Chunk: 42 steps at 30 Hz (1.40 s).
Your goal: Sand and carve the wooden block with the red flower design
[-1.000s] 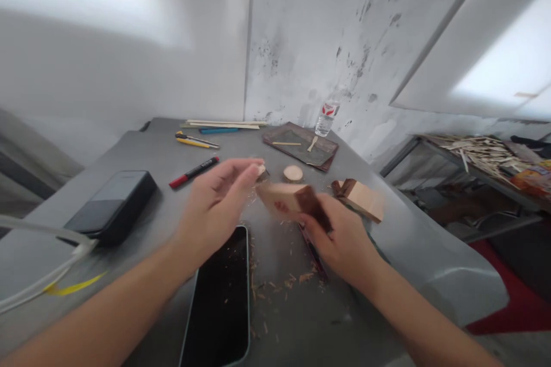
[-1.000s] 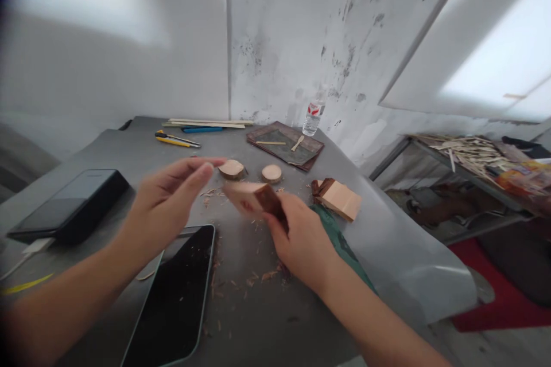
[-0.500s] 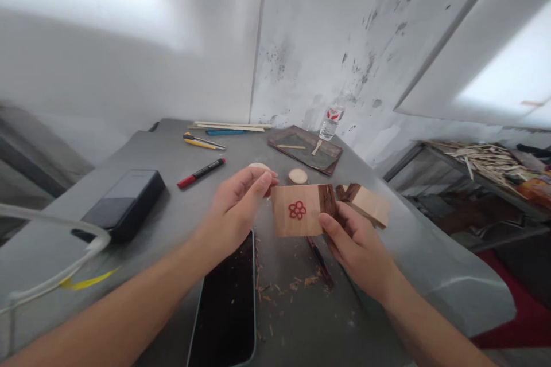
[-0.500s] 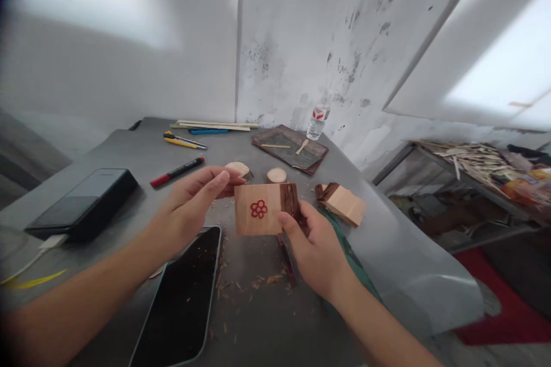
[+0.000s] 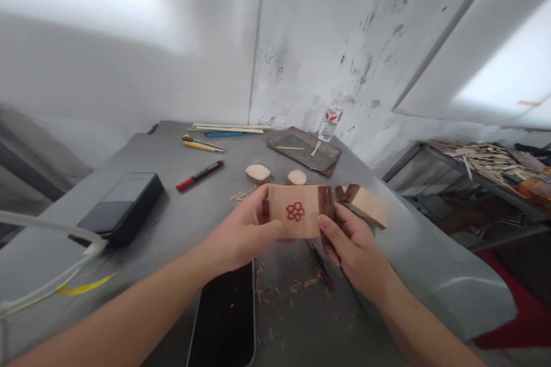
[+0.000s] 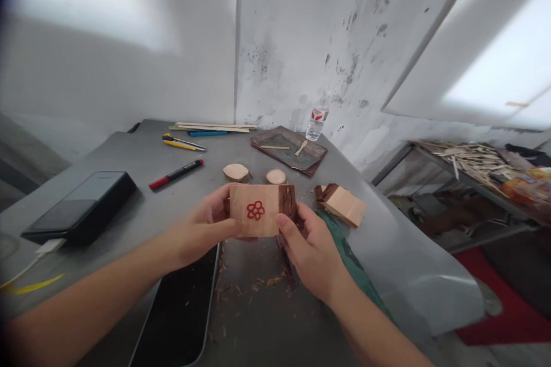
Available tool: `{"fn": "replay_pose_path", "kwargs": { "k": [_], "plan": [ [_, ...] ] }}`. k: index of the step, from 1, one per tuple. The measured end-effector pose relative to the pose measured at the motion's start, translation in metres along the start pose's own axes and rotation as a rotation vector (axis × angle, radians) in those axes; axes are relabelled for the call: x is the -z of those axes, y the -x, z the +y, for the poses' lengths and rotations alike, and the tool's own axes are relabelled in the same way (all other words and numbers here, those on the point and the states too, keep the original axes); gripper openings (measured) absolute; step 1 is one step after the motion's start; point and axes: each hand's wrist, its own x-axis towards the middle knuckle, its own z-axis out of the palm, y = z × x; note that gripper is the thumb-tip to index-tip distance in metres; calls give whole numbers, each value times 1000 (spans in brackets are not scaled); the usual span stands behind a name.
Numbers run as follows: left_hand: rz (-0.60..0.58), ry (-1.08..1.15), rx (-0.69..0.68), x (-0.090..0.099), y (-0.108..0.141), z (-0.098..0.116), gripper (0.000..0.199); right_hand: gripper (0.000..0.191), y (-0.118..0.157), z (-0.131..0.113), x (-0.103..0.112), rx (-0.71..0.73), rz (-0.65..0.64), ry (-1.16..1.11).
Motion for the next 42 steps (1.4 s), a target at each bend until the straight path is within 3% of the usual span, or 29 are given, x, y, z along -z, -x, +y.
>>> {"fn": "replay_pose_path", "kwargs": {
  "k": [3,5,7,10,13,16,18,20,25,28,36,42],
  "plan": [
    [12,16,-4,1,0,1,38,44,-3,-2,12,39,-13,104],
    [46,29,-20,2,0,3,40,45,-2,-6,29,79,45,231],
    [100,43,-36,4,-1,5,41,36,5,-8,47,106,135,404],
    [185,60,-50,6,-4,5,41,24,27,2,63,104,132,677],
    [244,61,-49,6,-5,4,43,37,50,31,56,126,84,818],
    [272,44,-43,5,-4,2,44,32,62,61,39,134,112,899],
    [272,33,-43,4,-3,2,43,33,62,69,36,135,124,917],
    [259,27,-43,3,-3,2,42,34,59,63,42,129,134,908],
    [260,32,-25,0,-2,3,44,43,54,19,69,105,238,782],
    [272,39,-16,-1,-3,3,45,42,53,4,72,73,296,644],
    [255,41,-15,-1,-2,1,43,47,53,17,61,-59,262,259],
    [226,47,-25,-1,-4,-3,46,43,52,24,58,-96,251,133]
  ]
}}
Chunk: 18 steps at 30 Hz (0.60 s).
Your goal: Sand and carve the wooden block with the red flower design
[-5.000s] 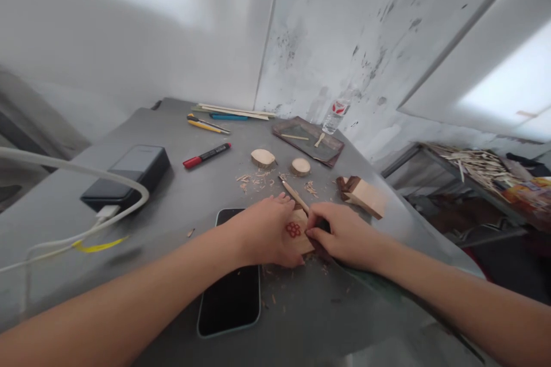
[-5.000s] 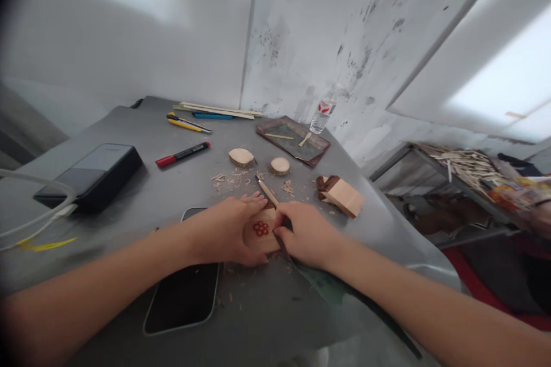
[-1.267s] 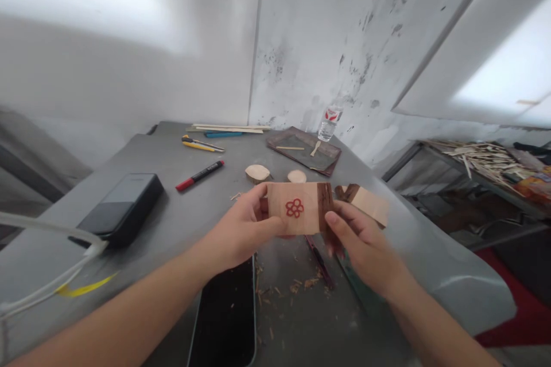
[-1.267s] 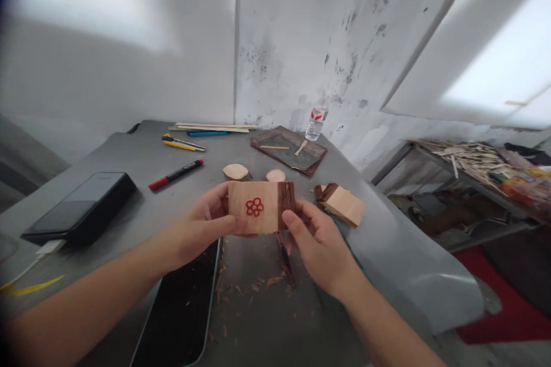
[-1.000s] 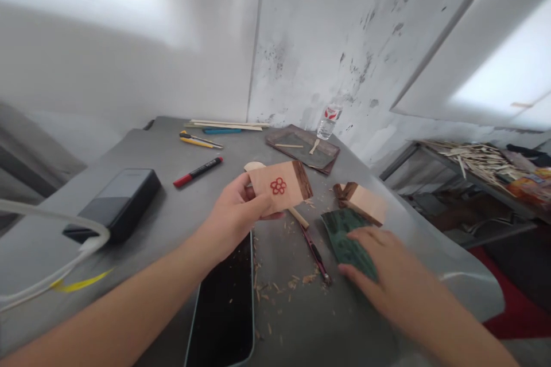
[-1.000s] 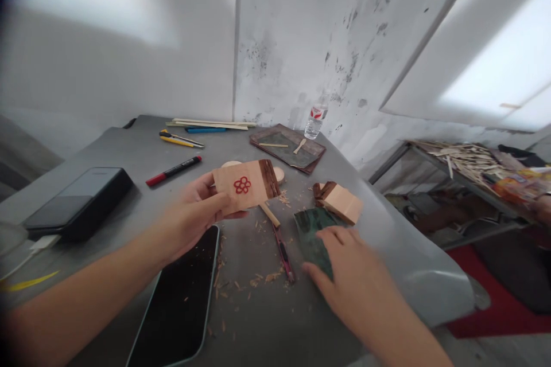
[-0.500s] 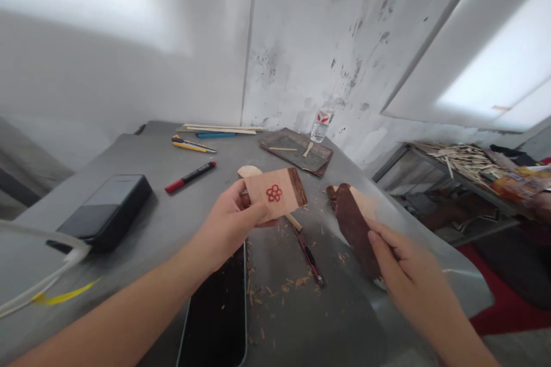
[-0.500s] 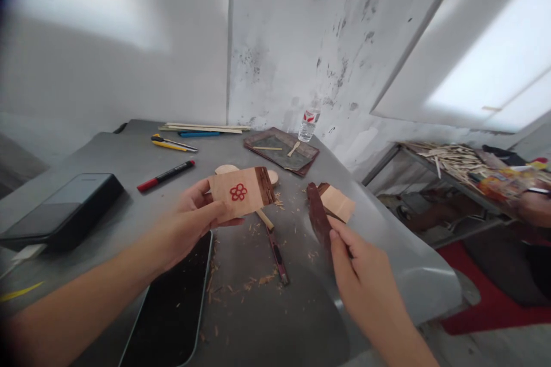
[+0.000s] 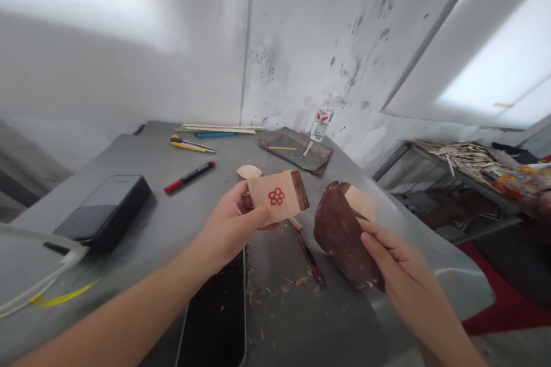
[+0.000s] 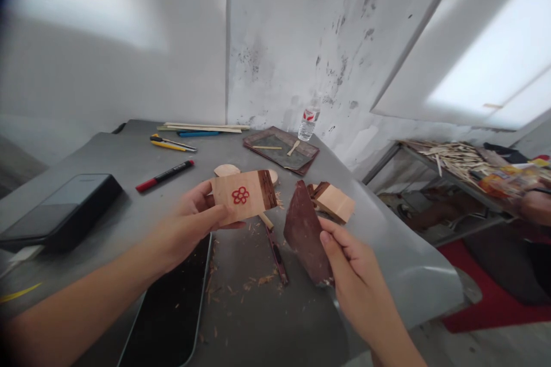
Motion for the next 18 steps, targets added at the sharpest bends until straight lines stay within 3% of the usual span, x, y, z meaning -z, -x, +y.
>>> {"fn": "replay_pose_path", "kwargs": {
  "k": [18],
  "plan": [
    [-20,-8,40,-4,3,2,46,44,3,-8,-20,-30,-72,-37]
  ]
}}
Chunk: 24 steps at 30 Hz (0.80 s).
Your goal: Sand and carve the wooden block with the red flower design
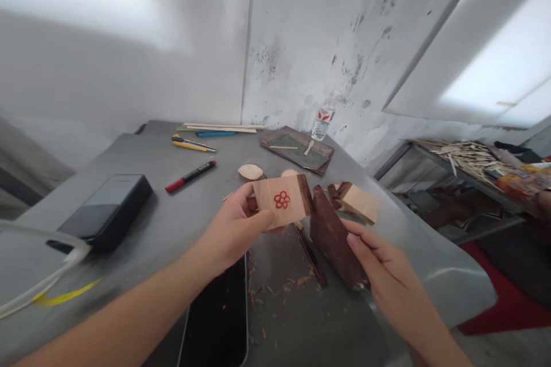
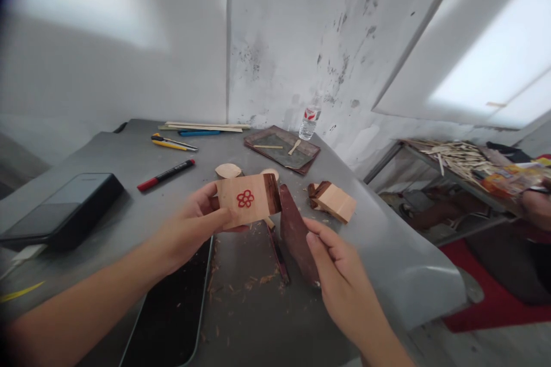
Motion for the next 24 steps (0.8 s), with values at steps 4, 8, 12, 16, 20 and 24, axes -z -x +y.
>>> {"fn": "replay_pose_path", "kwargs": {
  "k": [4,8,12,16,20,24],
  "plan": [
    [4,0,-2,0,0,-1,47,43,1,-3,-4,27,-42,33],
    [13,1,0,1,-2,-3,44,44,6,-3,-4,102,-133,141],
    [34,4,13,1,-3,-5,43,78,16,2,-7,232,-243,354],
    [44,-3,36,0,-5,-8,42,96,20,13,-17,322,-306,516],
    [39,0,62,0,-5,-9,39,72,15,19,-24,407,-296,617],
    [34,-1,77,0,-5,-8,35,49,10,15,-24,474,-254,687]
  ]
}}
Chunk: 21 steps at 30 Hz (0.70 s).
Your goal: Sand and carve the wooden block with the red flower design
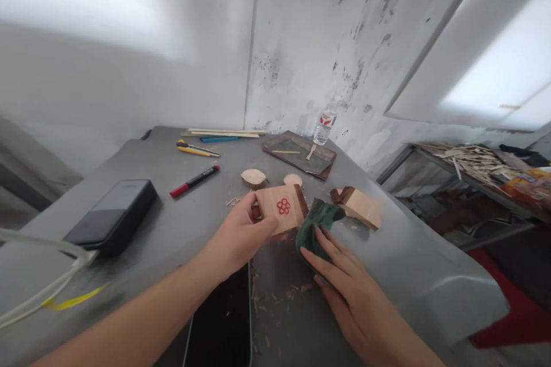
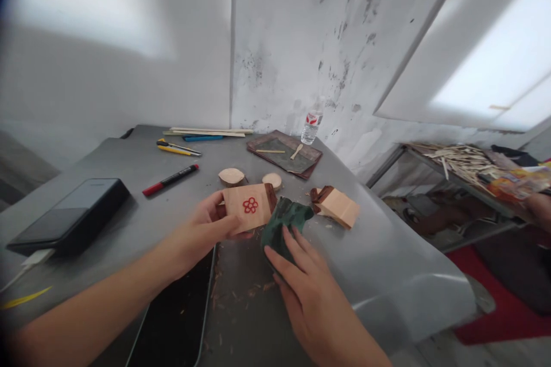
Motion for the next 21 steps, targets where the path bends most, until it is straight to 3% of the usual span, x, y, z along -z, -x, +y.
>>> {"fn": "replay_pose_path", "kwargs": {
  "k": [6,15,21],
  "plan": [
    [9,-5,18,-3,0,1,31,47,-3,-4,5,73,43,84],
    [-74,-17,27,-6,2,-9,33,51,-24,-1,16,225,181,241],
    [-46,-49,36,-3,-2,-10,28,43,-51,29,59,243,330,326]
  ]
}}
